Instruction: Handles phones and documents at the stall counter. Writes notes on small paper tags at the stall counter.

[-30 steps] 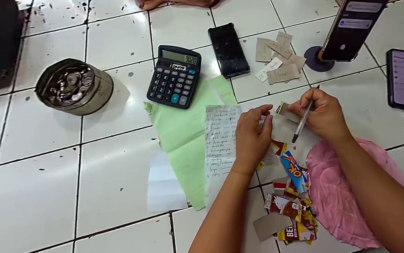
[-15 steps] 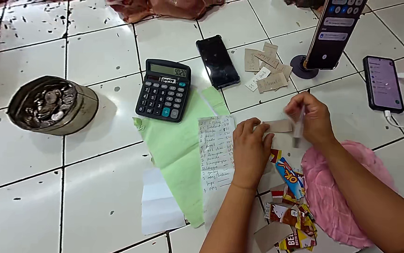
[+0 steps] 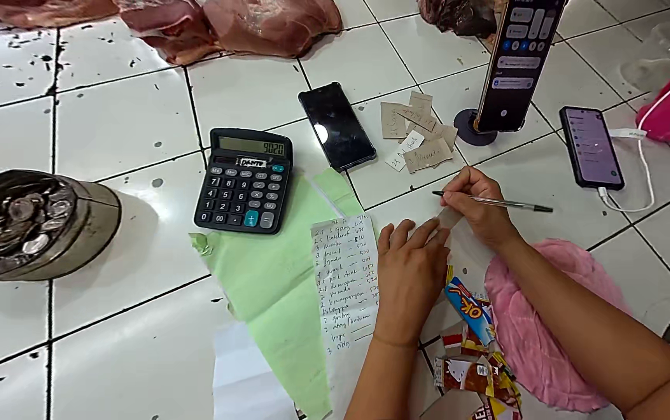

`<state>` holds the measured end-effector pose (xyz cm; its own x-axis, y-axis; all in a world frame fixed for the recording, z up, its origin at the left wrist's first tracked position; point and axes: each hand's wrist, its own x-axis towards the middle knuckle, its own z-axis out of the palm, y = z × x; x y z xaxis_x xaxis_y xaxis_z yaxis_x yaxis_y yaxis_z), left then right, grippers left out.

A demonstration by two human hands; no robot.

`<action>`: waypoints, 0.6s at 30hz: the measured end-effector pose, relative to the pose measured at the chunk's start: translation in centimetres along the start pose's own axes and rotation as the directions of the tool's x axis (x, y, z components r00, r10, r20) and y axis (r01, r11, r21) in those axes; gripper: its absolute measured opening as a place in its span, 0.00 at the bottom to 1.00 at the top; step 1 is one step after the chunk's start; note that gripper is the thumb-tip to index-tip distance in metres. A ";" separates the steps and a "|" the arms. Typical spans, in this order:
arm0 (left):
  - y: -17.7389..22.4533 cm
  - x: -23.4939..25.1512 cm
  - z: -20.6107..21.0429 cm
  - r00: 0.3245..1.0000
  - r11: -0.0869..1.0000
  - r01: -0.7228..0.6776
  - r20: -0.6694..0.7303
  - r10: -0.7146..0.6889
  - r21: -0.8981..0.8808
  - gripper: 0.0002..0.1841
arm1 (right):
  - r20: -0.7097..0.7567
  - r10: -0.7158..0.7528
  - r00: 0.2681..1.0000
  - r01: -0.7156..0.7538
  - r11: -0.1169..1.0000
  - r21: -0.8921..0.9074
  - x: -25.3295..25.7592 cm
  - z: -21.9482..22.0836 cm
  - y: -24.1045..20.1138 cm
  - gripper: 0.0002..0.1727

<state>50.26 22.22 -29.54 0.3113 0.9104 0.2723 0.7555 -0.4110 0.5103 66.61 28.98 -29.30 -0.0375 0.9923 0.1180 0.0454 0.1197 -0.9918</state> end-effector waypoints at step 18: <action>0.2 -0.1 -0.2 0.995 0.996 0.070 0.068 -0.066 -0.060 0.16 | 0.081 -0.091 0.992 0.109 0.964 -0.244 0.0 -0.7 0.2 0.12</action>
<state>50.28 22.08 -29.32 0.2995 0.9366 0.1816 0.7395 -0.3482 0.5762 67.36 29.02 -29.44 -0.1226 0.9713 0.2037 0.2834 0.2310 -0.9308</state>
